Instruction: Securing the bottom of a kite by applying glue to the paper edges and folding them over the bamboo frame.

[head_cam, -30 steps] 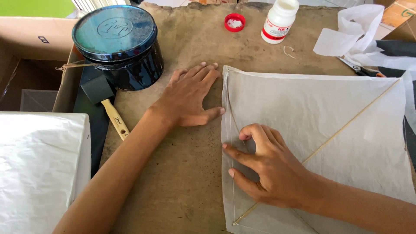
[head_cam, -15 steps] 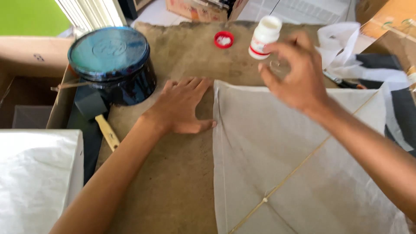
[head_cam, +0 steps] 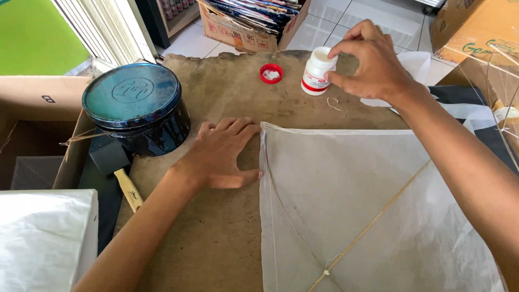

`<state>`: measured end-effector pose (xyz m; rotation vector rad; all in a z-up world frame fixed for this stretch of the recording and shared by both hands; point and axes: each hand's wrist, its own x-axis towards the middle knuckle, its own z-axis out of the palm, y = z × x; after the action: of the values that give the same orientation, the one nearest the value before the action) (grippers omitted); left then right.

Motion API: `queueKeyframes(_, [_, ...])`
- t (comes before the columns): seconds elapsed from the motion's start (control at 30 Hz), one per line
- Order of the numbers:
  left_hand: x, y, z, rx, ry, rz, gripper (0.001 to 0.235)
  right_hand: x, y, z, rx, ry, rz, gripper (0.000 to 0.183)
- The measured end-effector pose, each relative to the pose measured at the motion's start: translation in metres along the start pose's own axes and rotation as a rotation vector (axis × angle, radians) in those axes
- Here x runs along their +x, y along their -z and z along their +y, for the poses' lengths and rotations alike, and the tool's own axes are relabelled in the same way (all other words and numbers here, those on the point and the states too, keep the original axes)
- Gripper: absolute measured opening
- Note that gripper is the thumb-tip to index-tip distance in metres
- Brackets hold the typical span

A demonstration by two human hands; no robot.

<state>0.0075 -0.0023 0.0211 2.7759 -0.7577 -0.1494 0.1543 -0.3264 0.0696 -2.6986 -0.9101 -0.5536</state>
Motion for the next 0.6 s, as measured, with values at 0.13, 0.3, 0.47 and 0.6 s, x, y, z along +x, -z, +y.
queueKeyframes(0.13, [0.0, 0.003, 0.002, -0.013, 0.017, -0.012, 0.087, 0.005, -0.004, -0.001, 0.083, -0.041, -0.02, 0.03])
queueKeyframes(0.3, [-0.002, 0.001, 0.003, 0.018, 0.001, 0.018, 0.093, 0.01, -0.008, -0.002, 0.099, -0.089, -0.056, 0.027])
queueKeyframes(0.47, [-0.002, 0.003, 0.006, 0.004, 0.009, 0.002, 0.094, 0.011, -0.01, -0.001, 0.105, -0.117, -0.048, 0.022])
queueKeyframes(0.6, [-0.002, 0.005, 0.005, -0.008, 0.003, -0.009, 0.095, 0.013, -0.005, -0.005, 0.092, -0.146, -0.086, 0.022])
